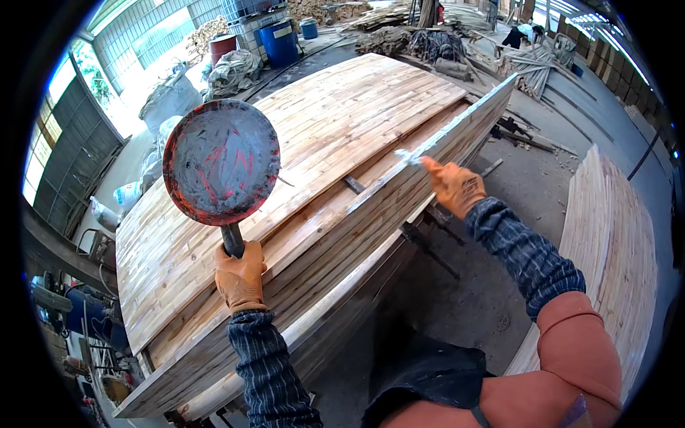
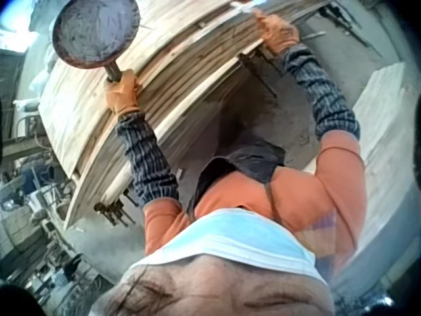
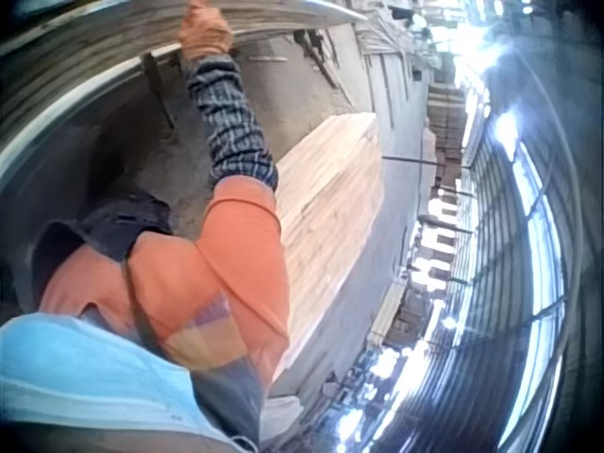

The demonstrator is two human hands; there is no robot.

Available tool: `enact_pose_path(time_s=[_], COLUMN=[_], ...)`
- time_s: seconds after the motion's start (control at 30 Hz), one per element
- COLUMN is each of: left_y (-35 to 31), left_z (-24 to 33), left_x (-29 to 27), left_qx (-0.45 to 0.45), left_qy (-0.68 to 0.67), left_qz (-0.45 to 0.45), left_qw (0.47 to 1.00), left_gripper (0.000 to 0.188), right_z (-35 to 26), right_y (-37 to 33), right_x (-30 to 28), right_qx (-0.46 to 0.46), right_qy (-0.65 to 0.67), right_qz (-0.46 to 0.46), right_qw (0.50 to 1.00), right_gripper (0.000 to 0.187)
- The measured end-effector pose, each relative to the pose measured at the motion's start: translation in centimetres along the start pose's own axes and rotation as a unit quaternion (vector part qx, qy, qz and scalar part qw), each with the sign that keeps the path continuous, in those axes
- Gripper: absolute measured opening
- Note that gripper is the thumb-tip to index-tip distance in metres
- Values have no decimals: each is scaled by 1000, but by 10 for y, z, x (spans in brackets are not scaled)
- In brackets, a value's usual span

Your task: The person applies a white substance from a pot to the edges of curved wood panels using a small brush, then fits the panels together and secures them using a metal clamp tightened with a wrench.

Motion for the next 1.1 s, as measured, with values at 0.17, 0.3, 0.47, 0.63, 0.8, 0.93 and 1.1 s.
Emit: enact_pose_path(time_s=[0.17, 0.3, 0.47, 0.63, 0.8, 0.93, 1.1], left_y=[-3, 4, -2, 3, 2, 4, -4], left_z=[-7, 1, -1, -4, -3, -5, 6], left_x=[2, -16, -2, -5, -4, -10, -11], left_qx=[-19, -8, -10, 11, 24, 7, 4], left_qy=[21, 70, 13, 16, 59, 40, 84], left_qz=[4, 24, 27, 26, 46, 14, 30], left_qw=[1000, 997, 999, 999, 997, 999, 996], left_gripper=[43, 45, 32, 31, 30, 32, 35], right_z=[16, -70, -8, 47, 4, -67, -120], right_y=[-15, -31, 0, 26, 6, -28, -60], right_x=[-1, -33, -5, -17, -12, -28, -27], right_qx=[3, 127, 185, 274, 205, 154, 83], right_qy=[331, 669, 621, 567, 564, 597, 635], right_qz=[126, -156, -170, -112, -135, -211, -280], right_qw=[935, 715, 742, 769, 788, 759, 715], right_gripper=[39, 37, 32, 34, 36, 38, 39])
Point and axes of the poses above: each hand's wrist, its own y-axis towards the middle knuckle, its own x-axis out of the palm, z = x × y, the point moved 1 cm from there along y, towards the middle knuckle, and after that the axes turned 3 degrees about -y, right-handed, at the moved point
